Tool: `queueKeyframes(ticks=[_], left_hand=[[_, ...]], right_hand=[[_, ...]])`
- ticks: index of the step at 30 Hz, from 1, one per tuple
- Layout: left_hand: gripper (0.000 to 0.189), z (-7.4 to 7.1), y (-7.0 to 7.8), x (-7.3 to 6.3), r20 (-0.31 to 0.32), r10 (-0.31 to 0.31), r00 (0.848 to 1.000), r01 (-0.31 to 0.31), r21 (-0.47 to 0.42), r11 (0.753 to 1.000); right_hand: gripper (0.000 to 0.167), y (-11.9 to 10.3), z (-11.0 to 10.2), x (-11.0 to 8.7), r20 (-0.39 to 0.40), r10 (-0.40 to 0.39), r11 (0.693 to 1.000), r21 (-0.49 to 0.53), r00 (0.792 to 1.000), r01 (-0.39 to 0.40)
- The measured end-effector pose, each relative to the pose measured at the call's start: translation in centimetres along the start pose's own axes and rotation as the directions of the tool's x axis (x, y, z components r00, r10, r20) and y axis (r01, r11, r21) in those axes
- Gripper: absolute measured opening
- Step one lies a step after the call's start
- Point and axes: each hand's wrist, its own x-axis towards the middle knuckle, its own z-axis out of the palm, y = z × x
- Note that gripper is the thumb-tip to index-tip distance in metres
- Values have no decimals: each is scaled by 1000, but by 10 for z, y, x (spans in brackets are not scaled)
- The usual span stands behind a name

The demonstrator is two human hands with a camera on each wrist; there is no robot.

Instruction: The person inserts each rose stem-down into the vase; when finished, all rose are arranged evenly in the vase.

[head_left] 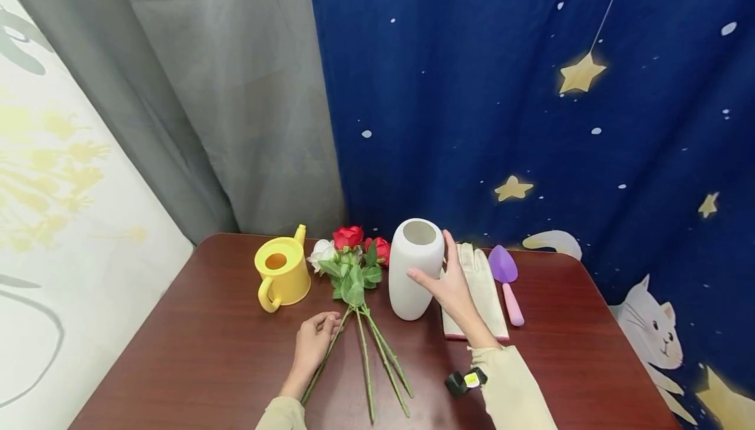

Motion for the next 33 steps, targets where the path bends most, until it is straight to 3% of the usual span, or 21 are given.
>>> queueKeyframes(ticks=[4, 8, 11, 15, 19, 27, 30, 33], left_hand=[[27, 5, 6, -3, -7, 9, 1000, -8, 104, 995], [32, 11, 13, -2, 26, 34, 999, -38, 185, 982], [27, 14, 15, -1, 50, 19, 999, -27, 157, 987], [19, 17, 12, 1, 40, -36, 999, 33, 87, 996], [15, 16, 10, 3, 2, -48, 999, 48, 76, 996], [13, 14, 18, 3, -128, 54, 990, -38, 122, 992], [12, 12, 26, 0, -177, 152, 972, -100, 273, 957], [13, 10, 36, -3, -180, 259, 949, -148, 471, 869]], right_hand=[[102, -15, 8, -3, -27, 0, 1000, -17, 1000, 0], [102, -8, 13, 1, -92, -13, 1000, -26, 996, 10], [102, 6, 16, 5, -128, -15, 999, -32, 992, 11], [98, 14, 20, 6, -128, -44, 999, -14, 991, 42], [97, 16, 22, 6, -115, -71, 997, 1, 991, 72], [96, 16, 21, 7, -129, -70, 998, -3, 989, 70], [96, 16, 20, 7, -124, -75, 997, 4, 990, 76], [97, 17, 20, 6, -122, -74, 997, 5, 990, 76]])
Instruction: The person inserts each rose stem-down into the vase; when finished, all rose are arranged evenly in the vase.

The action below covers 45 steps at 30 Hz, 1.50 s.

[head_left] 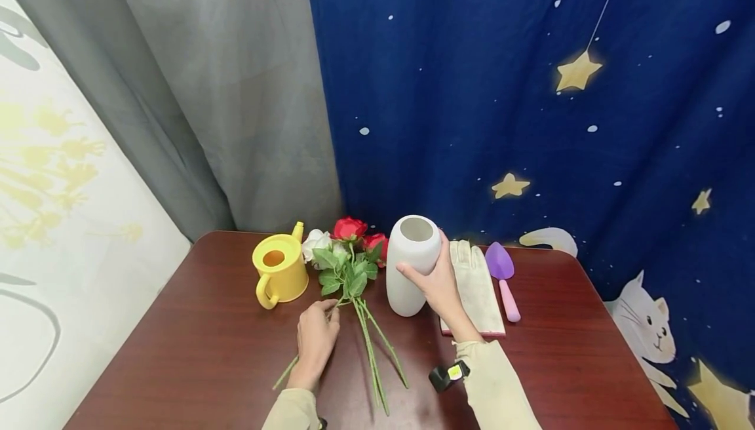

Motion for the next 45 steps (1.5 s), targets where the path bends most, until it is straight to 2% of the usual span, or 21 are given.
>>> queueKeyframes(ticks=[2, 4, 7, 13, 19, 21, 24, 28, 34, 37, 41, 45], left_hand=[[14, -5, 5, 0, -11, 59, 998, -58, 98, 993], [13, -9, 9, 1, -13, 105, 994, -102, 158, 982], [12, -17, 14, 4, 7, 134, 991, -133, 210, 969], [11, -29, 14, 12, 136, 56, 989, -79, 173, 982], [9, -23, -3, 9, 186, 15, 982, -39, 123, 992], [9, -19, -10, 5, 193, 25, 981, -46, 107, 993], [12, -12, -18, 0, 196, 82, 977, -102, 98, 990], [17, -9, -19, -6, 167, 149, 975, -168, 105, 980], [22, -8, -6, -20, 60, 73, 996, -79, 109, 991], [25, -7, -1, -26, 19, 66, 998, -68, 111, 991], [24, -3, 2, -32, 61, 54, 997, -60, 112, 992], [29, 2, 3, -34, 112, 18, 994, -36, 163, 986]], right_hand=[[97, 1, 0, 0, 1, 4, 1000, -1, 1000, -4], [97, -4, -1, -1, 7, 6, 1000, 2, 1000, -6], [97, -5, -1, -1, 9, 13, 1000, 3, 1000, -13], [97, 1, 0, 1, -4, 4, 1000, 0, 1000, -4], [97, 1, -1, 1, -6, 0, 1000, -6, 1000, 0], [97, 0, -1, 2, -7, 2, 1000, -8, 1000, -2], [97, 0, -1, 2, -7, 6, 1000, -13, 1000, -6], [96, -1, -2, 3, -4, 0, 1000, -13, 1000, 0], [95, 0, -1, 2, -5, -3, 1000, 0, 1000, 3], [96, 1, -1, 1, -2, -1, 1000, -6, 1000, 1], [96, 2, -1, 0, -2, 2, 1000, -4, 1000, -2], [96, 1, 0, 0, 8, 12, 1000, -9, 1000, -12]])
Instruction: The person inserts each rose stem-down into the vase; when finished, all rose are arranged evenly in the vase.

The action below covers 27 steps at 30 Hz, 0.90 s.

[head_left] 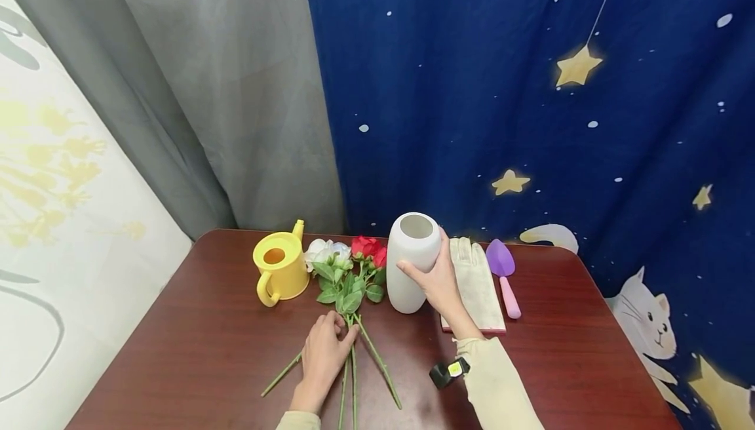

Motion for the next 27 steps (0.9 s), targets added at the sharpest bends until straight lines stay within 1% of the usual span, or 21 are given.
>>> queueKeyframes(ticks=[2, 5, 7, 9, 12, 15, 18, 20, 21, 22, 23, 24, 25, 27], left_hand=[[31, 2, 1, 1, 17, -11, 1000, 11, 28, 1000], [31, 3, 2, 3, 46, -33, 998, 31, 50, 998], [29, 3, 3, 4, 59, -49, 997, 46, 44, 998], [26, 2, 3, 5, 56, -61, 997, 59, 27, 998], [22, -1, 5, 6, 26, -76, 997, 76, -24, 997], [19, -4, 7, 7, -19, -91, 996, 89, -88, 992], [14, -6, 7, 7, -46, -106, 993, 97, -164, 982], [9, -5, 5, 9, -49, -121, 991, 107, -232, 967], [8, -5, 4, 9, -45, -130, 990, 113, -276, 955], [7, -5, 3, 9, -37, -137, 990, 118, -326, 938], [8, -5, 2, 10, -7, -150, 989, 135, -401, 906], [10, -6, 1, 11, 32, -166, 986, 161, -478, 863], [15, -6, 1, 11, 80, -170, 982, 186, -553, 812], [26, -8, 1, 12, 188, -160, 969, 246, -674, 696]], right_hand=[[96, -4, 0, 0, 3, 5, 1000, -1, 1000, -5], [95, -17, -2, -3, 10, -6, 1000, 13, 1000, 6], [94, -25, -2, -5, 14, -14, 1000, 22, 1000, 13], [94, -26, -3, -6, 16, -13, 1000, 23, 1000, 12], [96, -16, -2, -3, 10, 1, 1000, 5, 1000, -1], [96, -3, -1, 0, 1, 6, 1000, 1, 1000, -6], [96, 1, 0, 1, -1, -4, 1000, 8, 1000, 4], [96, 2, 0, 1, 0, -3, 1000, 9, 1000, 3], [96, 2, 0, 0, 0, -1, 1000, 8, 1000, 1], [96, -3, 0, -1, 3, 2, 1000, 11, 1000, -2], [96, -9, -1, -3, 7, 8, 1000, 12, 1000, -8], [95, -14, -1, -4, 10, 12, 1000, 14, 1000, -12], [94, -19, -2, -6, 15, 12, 1000, 17, 1000, -12], [93, -29, -3, -8, 24, 14, 1000, 23, 1000, -14]])
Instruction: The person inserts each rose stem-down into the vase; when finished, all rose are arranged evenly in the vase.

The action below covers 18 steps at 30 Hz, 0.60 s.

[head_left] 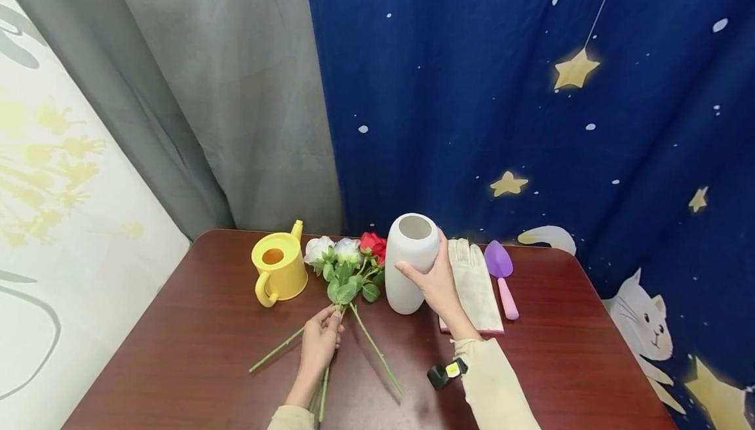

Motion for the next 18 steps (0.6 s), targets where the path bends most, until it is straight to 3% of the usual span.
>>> queueKeyframes(ticks=[3, 5, 8, 11, 15, 18], left_hand=[[38, -2, 3, 1, 134, -76, 988, 99, -176, 979], [39, -2, 4, 2, 195, -85, 977, 129, -226, 965], [37, -3, 4, 2, 237, -90, 967, 152, -258, 954], [35, -4, 3, 2, 234, -95, 968, 154, -247, 957], [34, -3, 1, 4, 170, -117, 979, 151, -204, 967], [26, -1, -2, 4, 78, -39, 996, 39, 5, 999]], right_hand=[[92, -5, 0, -2, 2, 1, 1000, -1, 1000, -1], [93, -5, 0, -3, 2, 3, 1000, -3, 1000, -3], [94, -5, 0, -3, 0, 4, 1000, -2, 1000, -4], [94, -5, 0, -3, 3, 4, 1000, 4, 1000, -4], [94, -4, 0, -1, 8, -3, 1000, 11, 1000, 3], [94, -4, 0, -1, 8, -6, 1000, 9, 1000, 6]])
